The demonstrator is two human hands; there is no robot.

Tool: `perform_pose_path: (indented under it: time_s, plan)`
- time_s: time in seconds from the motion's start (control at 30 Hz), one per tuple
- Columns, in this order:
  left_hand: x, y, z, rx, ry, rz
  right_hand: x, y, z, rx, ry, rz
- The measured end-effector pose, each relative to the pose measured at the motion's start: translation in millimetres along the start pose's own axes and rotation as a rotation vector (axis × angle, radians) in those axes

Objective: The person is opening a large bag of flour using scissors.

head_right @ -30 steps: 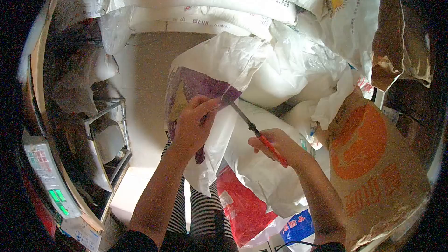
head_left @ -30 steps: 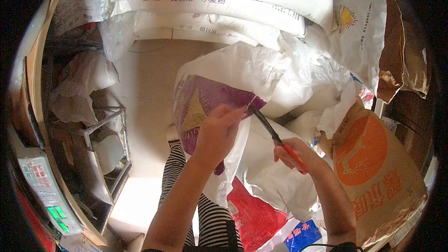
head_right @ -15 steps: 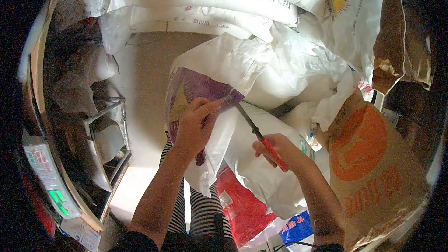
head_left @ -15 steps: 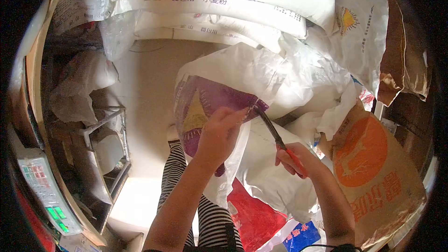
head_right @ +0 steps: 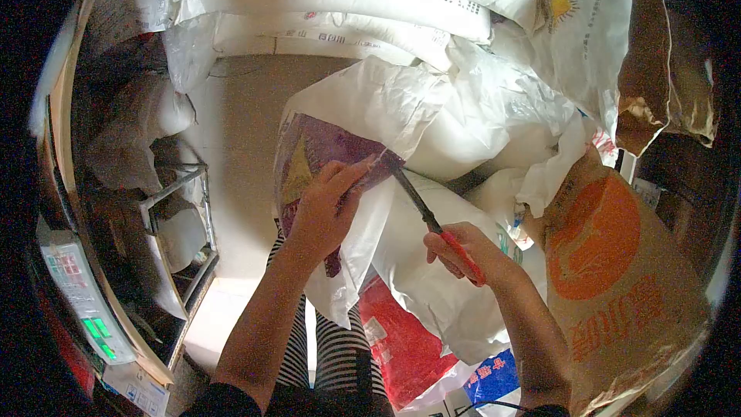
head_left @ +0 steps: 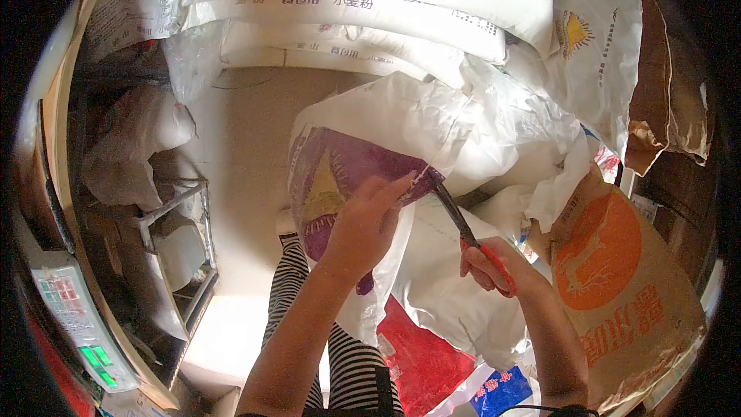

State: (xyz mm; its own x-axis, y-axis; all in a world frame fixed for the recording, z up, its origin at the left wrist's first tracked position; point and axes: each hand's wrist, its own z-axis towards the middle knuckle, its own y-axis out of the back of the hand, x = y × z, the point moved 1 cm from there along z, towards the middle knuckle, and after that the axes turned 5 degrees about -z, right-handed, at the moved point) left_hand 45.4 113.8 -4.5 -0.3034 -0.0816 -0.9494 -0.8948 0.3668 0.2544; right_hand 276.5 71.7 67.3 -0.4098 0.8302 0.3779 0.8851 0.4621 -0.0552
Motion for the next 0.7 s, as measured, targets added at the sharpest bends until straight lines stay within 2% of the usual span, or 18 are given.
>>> perform_pose_path:
  time_s: [0.1,0.43,0.57,0.63,0.7]
  plan:
    - [-1,0,0,-0.040,-0.023,-0.036,4,1,0,0.001,-0.012,-0.005]
    - [-3,3,0,0.010,-0.052,0.066,10,7,3,-0.066,-0.083,-0.160]
    - [0,3,1,-0.014,-0.050,0.053,22,5,-2,-0.086,0.075,-0.040]
    - [-6,2,3,-0.054,-0.018,0.023,15,3,-6,-0.150,0.206,0.038]
    - [-14,0,8,-0.097,0.027,0.005,0,3,7,-0.298,0.231,0.212]
